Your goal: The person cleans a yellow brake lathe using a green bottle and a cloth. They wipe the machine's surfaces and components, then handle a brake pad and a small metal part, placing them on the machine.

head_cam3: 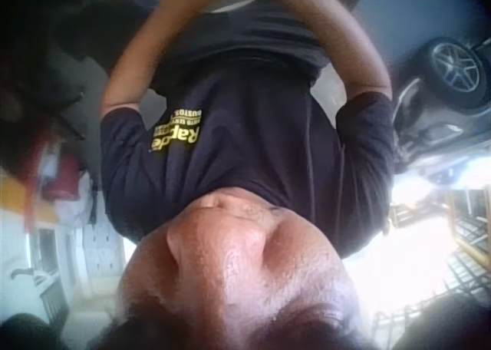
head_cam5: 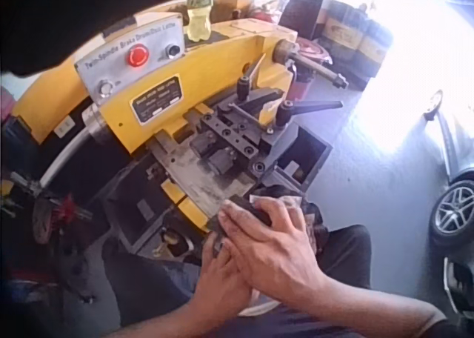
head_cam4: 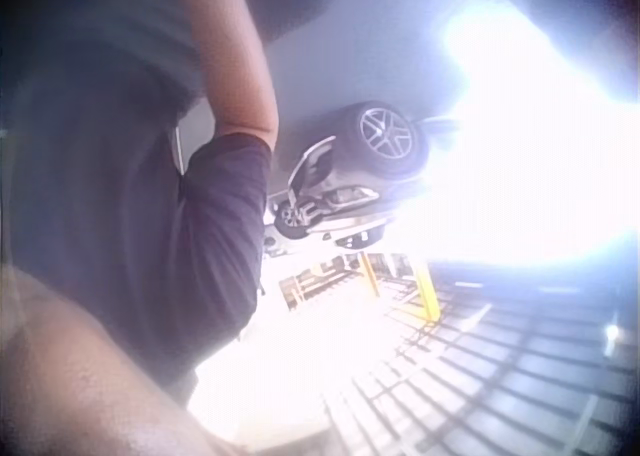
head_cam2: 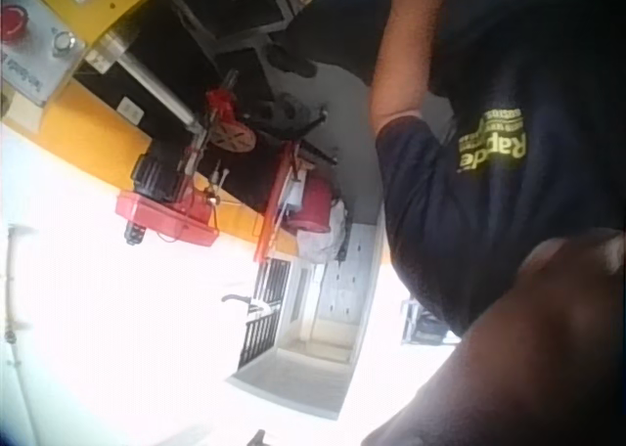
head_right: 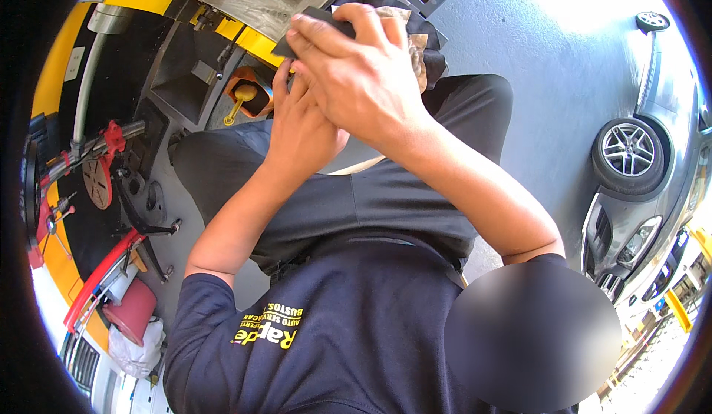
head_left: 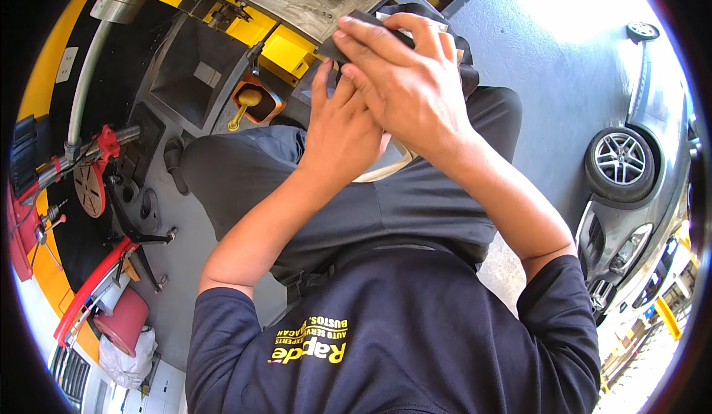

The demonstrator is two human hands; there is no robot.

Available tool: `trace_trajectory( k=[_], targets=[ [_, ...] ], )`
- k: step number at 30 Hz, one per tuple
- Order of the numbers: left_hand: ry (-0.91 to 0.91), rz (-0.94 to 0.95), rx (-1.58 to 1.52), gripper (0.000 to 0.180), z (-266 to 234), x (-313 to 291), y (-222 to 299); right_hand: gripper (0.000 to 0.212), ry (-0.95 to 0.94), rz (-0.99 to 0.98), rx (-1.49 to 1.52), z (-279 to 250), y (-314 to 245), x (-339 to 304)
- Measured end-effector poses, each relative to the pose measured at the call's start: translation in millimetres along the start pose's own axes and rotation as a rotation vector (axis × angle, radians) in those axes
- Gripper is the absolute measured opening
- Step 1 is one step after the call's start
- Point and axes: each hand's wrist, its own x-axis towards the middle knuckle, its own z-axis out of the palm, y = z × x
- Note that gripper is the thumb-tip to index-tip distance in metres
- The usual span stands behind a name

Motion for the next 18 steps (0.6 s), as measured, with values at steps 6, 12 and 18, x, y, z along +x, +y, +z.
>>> trace_trajectory(
  k=[6,12,18],
  targets=[
    [-0.053,0.046,-0.069,0.066,-30,10,-22,0.032,-0.052,0.069,-0.003,-4,17,4],
    [0.114,0.024,-0.185,0.062,-37,3,-27,0.031,-0.053,0.092,0.086,1,23,11],
    [-0.016,-0.117,-0.36,0.052,-85,-5,-36,0.033,-0.039,0.081,0.075,3,26,11]
  ],
)
